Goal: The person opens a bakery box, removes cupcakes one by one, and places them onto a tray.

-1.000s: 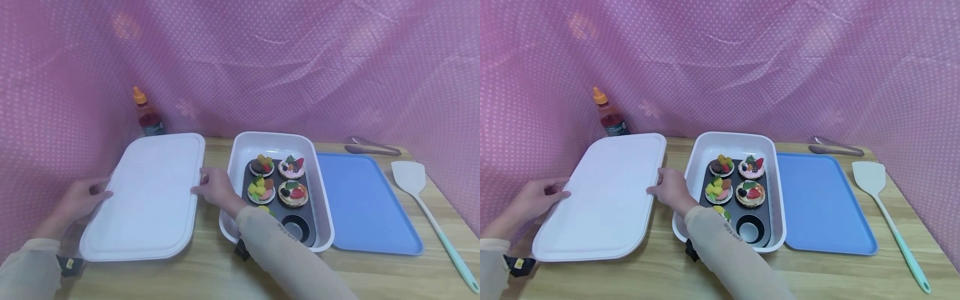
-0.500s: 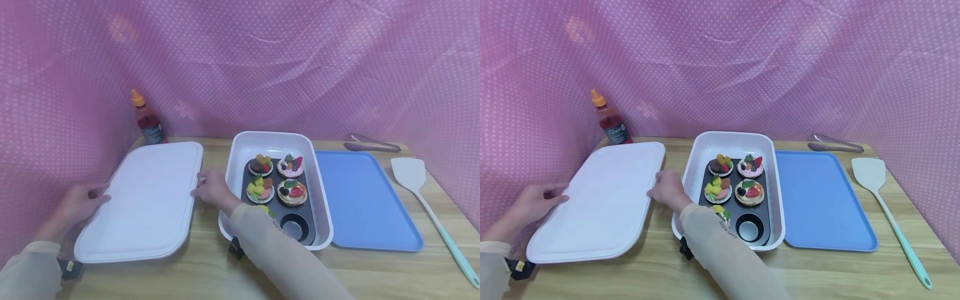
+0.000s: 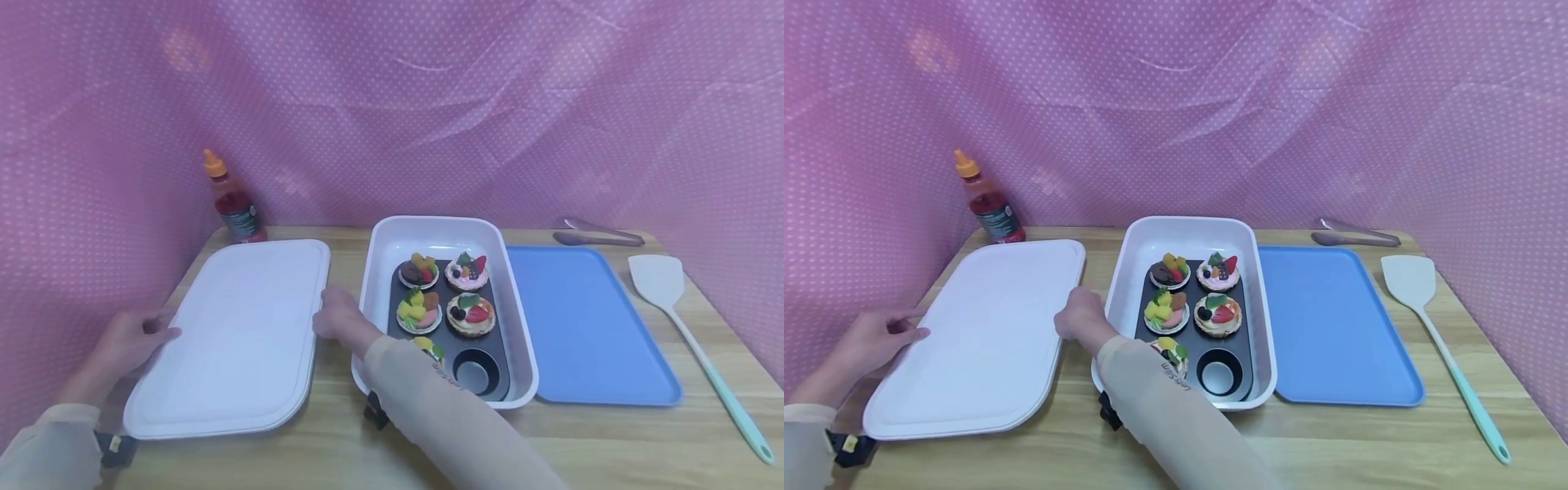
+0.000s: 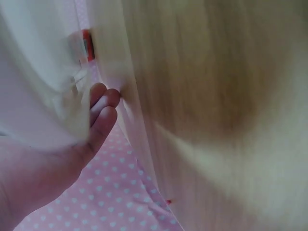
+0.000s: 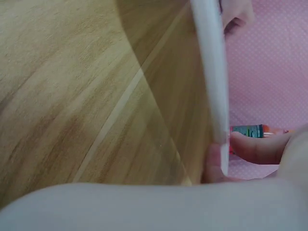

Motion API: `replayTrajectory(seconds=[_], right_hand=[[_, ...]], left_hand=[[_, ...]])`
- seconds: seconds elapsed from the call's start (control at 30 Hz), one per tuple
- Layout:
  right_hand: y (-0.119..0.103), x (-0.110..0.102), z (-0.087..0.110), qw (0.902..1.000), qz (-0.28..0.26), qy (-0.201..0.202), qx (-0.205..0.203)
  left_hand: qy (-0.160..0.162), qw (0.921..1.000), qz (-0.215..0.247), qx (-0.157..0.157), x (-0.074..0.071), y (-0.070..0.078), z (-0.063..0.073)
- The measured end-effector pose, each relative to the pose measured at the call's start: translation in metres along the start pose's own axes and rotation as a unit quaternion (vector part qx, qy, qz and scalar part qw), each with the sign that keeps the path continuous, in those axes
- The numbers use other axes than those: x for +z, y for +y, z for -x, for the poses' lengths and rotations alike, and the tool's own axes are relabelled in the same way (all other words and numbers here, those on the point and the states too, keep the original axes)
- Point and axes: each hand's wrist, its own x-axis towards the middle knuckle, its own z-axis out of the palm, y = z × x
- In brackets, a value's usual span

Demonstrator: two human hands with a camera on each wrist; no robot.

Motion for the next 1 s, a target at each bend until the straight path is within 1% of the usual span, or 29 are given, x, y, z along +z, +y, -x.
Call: replayTrajectory(seconds=[0.07, 0.17, 0.3, 0.4, 0.53, 0.63, 0.8, 0.9, 1.0], right_hand=[[0.0, 0.001, 0.0, 0.9998, 0.016, -0.008, 0.01], [0.0, 0.003, 0.0, 0.9996, 0.017, -0.009, 0.023], [0.001, 0.003, -0.002, 0.9998, -0.003, -0.007, 0.021], [0.003, 0.003, -0.003, 0.9998, -0.013, -0.008, 0.013], [0.004, 0.005, -0.004, 0.9997, -0.02, -0.009, 0.008], [0.005, 0.007, -0.005, 0.9996, -0.023, -0.006, 0.014], [0.006, 0.007, -0.004, 0.9998, -0.006, -0.006, 0.018], [0.006, 0.006, -0.005, 0.9997, -0.001, -0.008, 0.022], [0.007, 0.007, -0.006, 0.9996, -0.006, -0.007, 0.026]], left_hand=[[-0.008, 0.9999, -0.001, -0.011, 0.0, 0.002, 0.001], [-0.013, 0.9998, -0.003, -0.017, 0.0, 0.002, 0.0], [-0.021, 0.9996, -0.014, -0.016, -0.002, -0.001, -0.001], [-0.037, 0.9988, -0.026, -0.017, 0.0, -0.006, -0.004], [-0.057, 0.9971, -0.034, -0.037, 0.003, -0.009, -0.006], [-0.067, 0.9956, -0.036, -0.055, 0.004, -0.007, -0.007], [-0.089, 0.9918, -0.04, -0.082, 0.003, -0.003, -0.009], [-0.096, 0.9903, -0.049, -0.088, 0.0, 0.001, -0.01], [-0.094, 0.9904, -0.056, -0.084, -0.001, 0.004, -0.009]])
